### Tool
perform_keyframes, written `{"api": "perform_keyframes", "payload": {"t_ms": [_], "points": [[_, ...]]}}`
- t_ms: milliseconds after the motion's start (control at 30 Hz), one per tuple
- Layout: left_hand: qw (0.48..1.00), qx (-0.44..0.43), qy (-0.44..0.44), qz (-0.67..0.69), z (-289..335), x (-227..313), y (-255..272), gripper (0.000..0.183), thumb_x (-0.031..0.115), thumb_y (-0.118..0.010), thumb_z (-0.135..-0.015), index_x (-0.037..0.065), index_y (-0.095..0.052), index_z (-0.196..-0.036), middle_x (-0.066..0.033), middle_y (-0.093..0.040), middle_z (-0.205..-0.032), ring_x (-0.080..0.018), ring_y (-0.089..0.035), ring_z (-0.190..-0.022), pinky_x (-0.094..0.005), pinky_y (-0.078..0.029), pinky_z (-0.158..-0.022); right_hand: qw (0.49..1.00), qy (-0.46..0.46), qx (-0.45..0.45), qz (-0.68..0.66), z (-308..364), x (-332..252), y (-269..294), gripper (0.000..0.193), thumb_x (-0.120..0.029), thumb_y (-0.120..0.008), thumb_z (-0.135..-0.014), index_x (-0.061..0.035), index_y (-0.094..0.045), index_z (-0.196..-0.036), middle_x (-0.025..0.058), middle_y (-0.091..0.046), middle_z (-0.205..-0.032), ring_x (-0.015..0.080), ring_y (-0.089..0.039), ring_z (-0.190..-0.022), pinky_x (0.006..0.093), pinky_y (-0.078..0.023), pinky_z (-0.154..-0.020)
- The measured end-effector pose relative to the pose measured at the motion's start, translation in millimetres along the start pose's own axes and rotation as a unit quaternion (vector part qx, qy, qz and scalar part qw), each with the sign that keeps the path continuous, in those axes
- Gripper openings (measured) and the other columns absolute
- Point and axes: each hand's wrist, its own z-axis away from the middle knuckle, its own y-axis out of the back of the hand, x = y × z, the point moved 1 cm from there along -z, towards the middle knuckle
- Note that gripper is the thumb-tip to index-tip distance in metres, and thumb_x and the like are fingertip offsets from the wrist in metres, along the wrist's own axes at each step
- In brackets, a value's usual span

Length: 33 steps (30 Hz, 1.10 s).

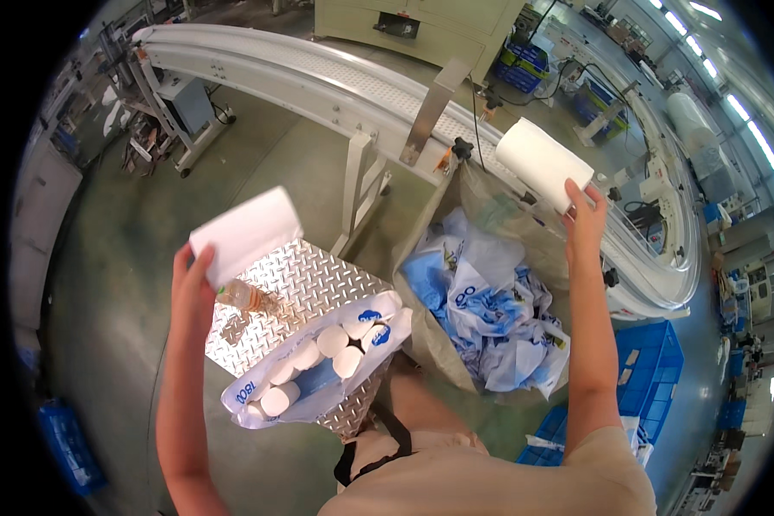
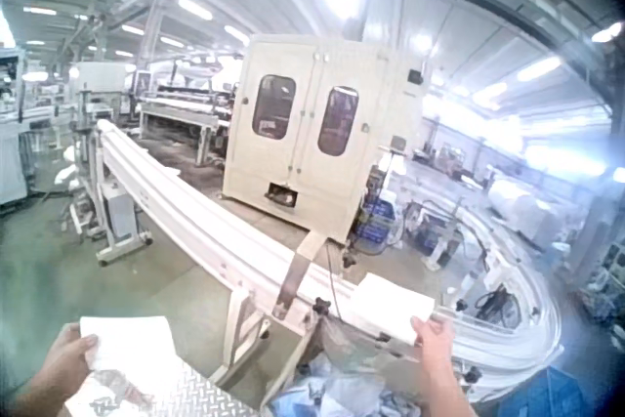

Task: The person unpacks packages of paper towels and places the rolls onto a conveyor belt. They repeatedly open plastic packaging, remove the rolls, and transfer them to the machine, occasionally picking up fallen rolls from the floor.

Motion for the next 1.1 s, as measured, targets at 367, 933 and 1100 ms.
{"api": "perform_keyframes", "payload": {"t_ms": [367, 933, 1100], "points": [[0.947, -0.09, -0.023, -0.309, -292.8, 9.3, -271.6, 0.049, 0.029, -0.068, -0.079, -0.001, -0.054, -0.115, -0.0112, -0.06, -0.105, -0.0196, -0.058, -0.096, -0.0331, -0.047, -0.079, 0.933, -0.238, -0.24, 0.126, -145.3, 66.4, -58.9, 0.053, -0.036, -0.064, -0.08, 0.0042, -0.053, -0.111, 0.0139, -0.057, -0.102, 0.0228, -0.057, -0.089, 0.0359, -0.048, -0.076], [0.783, 0.075, -0.402, -0.469, -89.6, -119.3, -175.6, 0.015, 0.015, -0.054, -0.088, 0.001, -0.057, -0.085, -0.0161, -0.059, -0.083, -0.0332, -0.056, -0.077, -0.0396, -0.044, -0.068, 0.735, 0.067, -0.67, 0.081, 158.0, 181.7, -109.0, 0.032, -0.009, -0.059, -0.081, -0.0011, -0.053, -0.112, 0.0157, -0.056, -0.105, 0.0332, -0.054, -0.098, 0.0377, -0.046, -0.081], [0.72, -0.112, -0.027, -0.685, 112.3, -238.9, 6.4, 0.024, 0.006, -0.057, -0.081, 0.007, -0.058, -0.106, -0.0151, -0.058, -0.094, -0.0331, -0.055, -0.092, -0.0397, -0.045, -0.08, 0.573, 0.107, -0.799, 0.147, 240.6, 256.4, -123.6, 0.046, -0.013, -0.065, -0.075, -0.0031, -0.05, -0.117, 0.0175, -0.05, -0.116, 0.033, -0.05, -0.106, 0.0378, -0.043, -0.088]]}}
